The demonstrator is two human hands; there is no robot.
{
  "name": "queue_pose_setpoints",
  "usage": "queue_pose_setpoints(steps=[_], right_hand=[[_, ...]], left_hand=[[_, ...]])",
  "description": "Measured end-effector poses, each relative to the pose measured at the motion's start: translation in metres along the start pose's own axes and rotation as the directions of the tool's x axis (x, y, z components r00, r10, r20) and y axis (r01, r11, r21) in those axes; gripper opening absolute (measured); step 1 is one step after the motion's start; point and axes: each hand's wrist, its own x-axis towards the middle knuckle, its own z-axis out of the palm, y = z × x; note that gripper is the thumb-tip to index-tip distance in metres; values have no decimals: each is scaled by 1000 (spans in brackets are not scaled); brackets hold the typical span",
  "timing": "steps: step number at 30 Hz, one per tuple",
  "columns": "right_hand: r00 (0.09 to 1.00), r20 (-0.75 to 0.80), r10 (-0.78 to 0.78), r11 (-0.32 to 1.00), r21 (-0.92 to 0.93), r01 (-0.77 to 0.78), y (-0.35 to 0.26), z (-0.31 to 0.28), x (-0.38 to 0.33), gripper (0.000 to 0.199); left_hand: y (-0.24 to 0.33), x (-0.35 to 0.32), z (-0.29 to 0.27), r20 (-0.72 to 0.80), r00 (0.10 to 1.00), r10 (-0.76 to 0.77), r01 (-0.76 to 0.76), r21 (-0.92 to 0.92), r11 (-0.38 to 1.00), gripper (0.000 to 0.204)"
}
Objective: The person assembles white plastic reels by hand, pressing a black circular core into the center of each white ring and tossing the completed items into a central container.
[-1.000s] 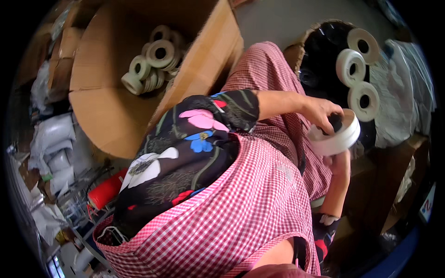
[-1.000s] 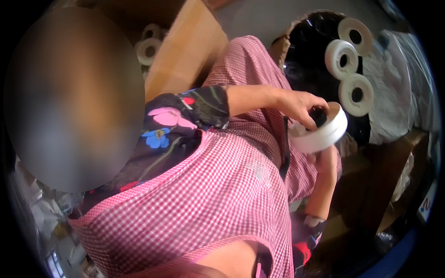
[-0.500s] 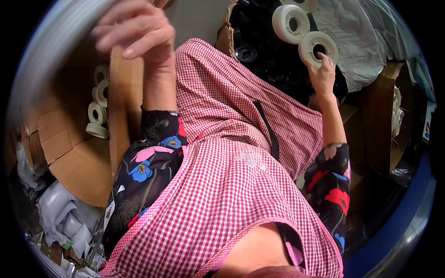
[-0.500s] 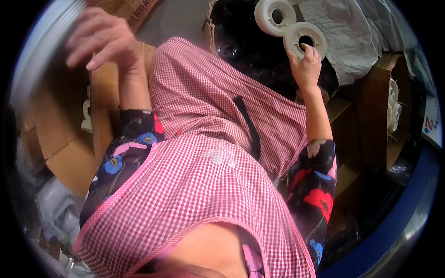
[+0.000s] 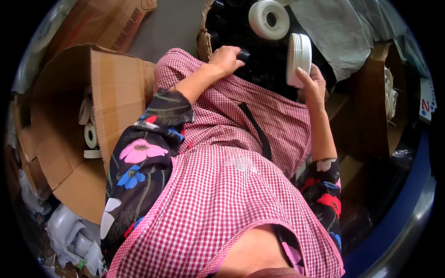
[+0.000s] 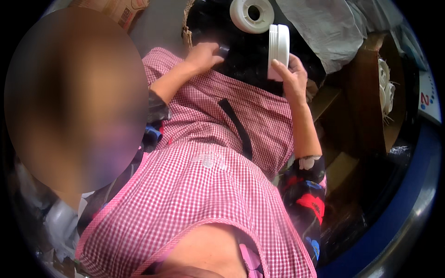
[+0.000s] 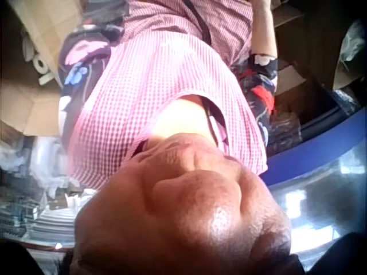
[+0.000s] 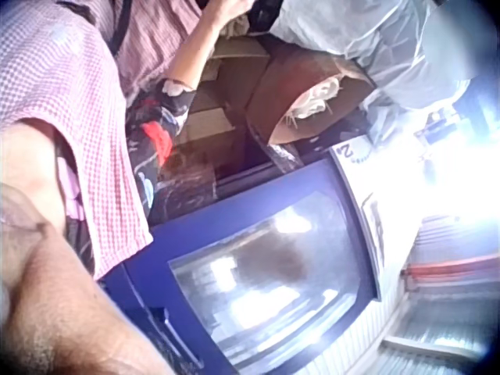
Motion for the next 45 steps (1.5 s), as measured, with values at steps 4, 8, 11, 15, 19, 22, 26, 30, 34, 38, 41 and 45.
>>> queue_pose_setpoints(steps=[4, 8, 11, 15, 19, 22, 26, 30, 34, 38, 41, 45], right_hand=[[930, 367, 37, 872, 443, -209, 18, -4, -32, 60], [886, 462, 38, 772, 549, -320, 32, -5, -50, 75], [902, 431, 8, 838, 489, -241, 24, 4, -60, 78], [962, 273, -27, 982, 187, -25, 4, 13, -66, 98], [949, 232, -213, 976, 16, 215, -10, 18, -67, 99], [936, 239, -257, 966, 34, 257, -13, 18, -66, 102], [964, 266, -5, 984, 173, -43, -3, 10, -56, 92], [854, 385, 349, 899, 118, -421, -11, 3, -42, 64], [780, 362, 510, 841, -17, -541, -16, 4, -42, 39], [674, 585, 451, 749, 164, -643, -12, -6, -34, 43], [603, 610, 514, 668, 157, -727, -7, -7, -32, 52], [814, 209, 542, 809, -394, -437, -36, 19, -38, 52]], left_hand=[[46, -14, 2, -205, 922, 328, -385, -399, 832, 29], [65, -37, 4, -5, 917, 400, -331, -570, 752, 29], [61, -41, 7, 107, 950, 295, -154, -660, 735, 48], [76, -48, -1, 47, 973, 225, -117, -740, 662, 70], [84, -47, -9, 217, 967, 135, 124, -860, 495, 72], [90, -49, -18, 237, 961, 143, 137, -856, 499, 72], [76, -43, -1, 182, 963, 200, 23, -793, 609, 77], [72, -43, 5, 237, 955, 177, 76, -776, 626, 81], [72, -43, 4, 275, 941, 198, 85, -757, 647, 76], [76, -45, -6, 181, 907, 380, -167, -673, 721, 78], [78, -48, -8, 205, 897, 391, -161, -674, 721, 75], [79, -49, 4, 132, 960, 249, -103, -657, 747, 74]])
